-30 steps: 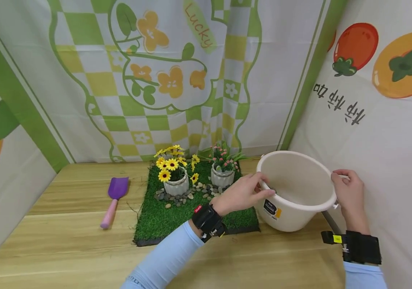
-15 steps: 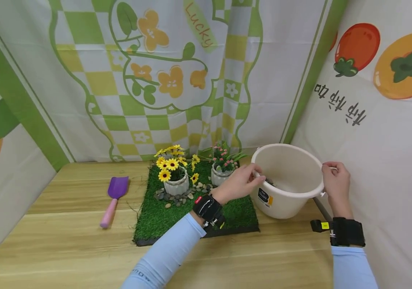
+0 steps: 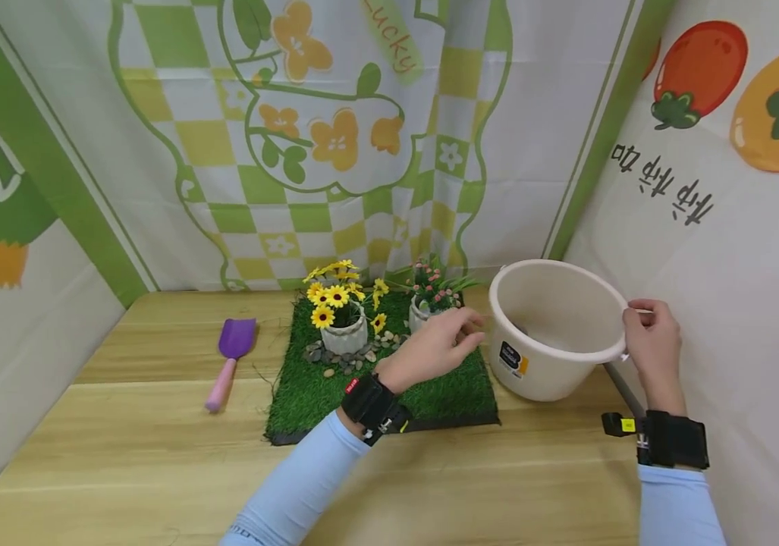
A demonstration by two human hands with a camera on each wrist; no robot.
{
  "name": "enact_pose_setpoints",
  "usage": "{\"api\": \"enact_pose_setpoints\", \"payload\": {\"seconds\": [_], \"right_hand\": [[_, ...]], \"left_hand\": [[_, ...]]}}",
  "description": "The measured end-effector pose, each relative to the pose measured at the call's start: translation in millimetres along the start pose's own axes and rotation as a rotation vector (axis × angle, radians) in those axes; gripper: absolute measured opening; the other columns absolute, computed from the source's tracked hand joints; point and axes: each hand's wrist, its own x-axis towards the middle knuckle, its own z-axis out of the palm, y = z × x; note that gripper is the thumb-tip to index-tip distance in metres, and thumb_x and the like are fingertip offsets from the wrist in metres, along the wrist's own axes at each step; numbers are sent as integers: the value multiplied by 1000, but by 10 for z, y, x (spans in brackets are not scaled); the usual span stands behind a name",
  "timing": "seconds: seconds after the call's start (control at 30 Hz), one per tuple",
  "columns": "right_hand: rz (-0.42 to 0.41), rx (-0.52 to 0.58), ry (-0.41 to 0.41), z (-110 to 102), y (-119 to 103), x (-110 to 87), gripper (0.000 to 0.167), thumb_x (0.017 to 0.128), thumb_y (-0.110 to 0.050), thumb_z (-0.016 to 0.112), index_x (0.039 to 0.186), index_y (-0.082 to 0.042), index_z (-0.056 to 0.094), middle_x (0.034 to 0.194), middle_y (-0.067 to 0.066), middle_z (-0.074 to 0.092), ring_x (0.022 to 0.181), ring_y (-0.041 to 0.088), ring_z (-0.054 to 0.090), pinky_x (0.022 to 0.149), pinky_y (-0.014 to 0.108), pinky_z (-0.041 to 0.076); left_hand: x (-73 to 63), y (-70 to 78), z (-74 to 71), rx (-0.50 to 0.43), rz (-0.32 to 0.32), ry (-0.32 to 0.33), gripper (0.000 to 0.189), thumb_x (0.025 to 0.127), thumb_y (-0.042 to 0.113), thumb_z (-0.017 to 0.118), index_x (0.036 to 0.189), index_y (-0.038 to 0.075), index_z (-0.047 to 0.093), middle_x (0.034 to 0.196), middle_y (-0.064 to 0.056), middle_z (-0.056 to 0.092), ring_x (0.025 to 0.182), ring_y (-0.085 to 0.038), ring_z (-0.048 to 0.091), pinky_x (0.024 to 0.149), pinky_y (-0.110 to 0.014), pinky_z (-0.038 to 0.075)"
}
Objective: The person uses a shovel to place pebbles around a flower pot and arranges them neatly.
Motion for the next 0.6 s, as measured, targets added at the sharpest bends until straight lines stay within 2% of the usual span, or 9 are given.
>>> {"api": "enact_pose_setpoints", "payload": {"seconds": [0.1,0.17,0.23,0.3,0.37,0.43,0.47,0.53,0.6], "right_hand": [[-74,-78,1,6,-70,-108,46,100,-33,41,131,1,49,111,11,54,84,8,51,60,18,45],[-141,-108,33,17,-140,-230,45,99,-27,42,129,6,52,121,22,51,99,20,49,74,26,43],[-211,-112,98,46,-235,-374,41,97,-22,44,122,9,56,128,27,48,109,30,42,83,37,36],[-292,-79,188,90,-354,-522,36,95,-17,46,114,9,61,122,19,51,111,23,43,86,35,33],[-409,-31,287,114,-459,-650,30,94,-13,49,107,9,64,110,1,56,104,5,47,88,22,35],[-547,18,368,144,-553,-757,26,93,-11,52,100,10,66,100,-19,53,90,-13,45,78,6,34],[-611,49,389,164,-593,-802,24,92,-9,53,98,10,66,98,-26,51,85,-17,44,73,3,35],[-726,108,407,221,-657,-879,21,91,-6,56,93,12,67,94,-30,53,80,-19,47,72,1,36],[-783,133,398,303,-713,-962,19,89,-5,58,87,11,67,87,-27,58,77,-19,47,69,1,36]], "left_hand": [[-141,1,-141,23,16,48,19,102,24,53,116,13,62,101,2,66,85,-5,60,71,-12,46],[-259,-11,-235,64,17,85,16,102,22,53,111,13,63,97,3,65,78,-4,56,67,-12,44],[-385,-37,-330,105,17,134,15,102,20,53,109,13,65,95,2,64,74,-5,53,64,-13,43],[-517,-58,-426,129,9,188,15,102,18,53,106,12,66,93,1,63,72,-6,51,63,-14,42],[-634,-59,-521,133,-2,248,13,101,17,54,103,12,67,90,1,62,70,-7,50,61,-16,42],[-748,-52,-610,150,-12,312,12,100,16,56,101,12,67,88,0,62,69,-7,50,60,-17,43],[-804,-46,-651,164,-18,344,11,99,16,57,100,11,67,86,0,61,68,-8,50,59,-17,43],[-902,-33,-726,209,-28,408,10,98,16,59,98,11,67,84,-1,61,66,-9,51,57,-18,43],[-978,-28,-785,269,-33,465,10,97,15,60,97,9,68,84,-2,63,65,-10,54,57,-20,46]]}}
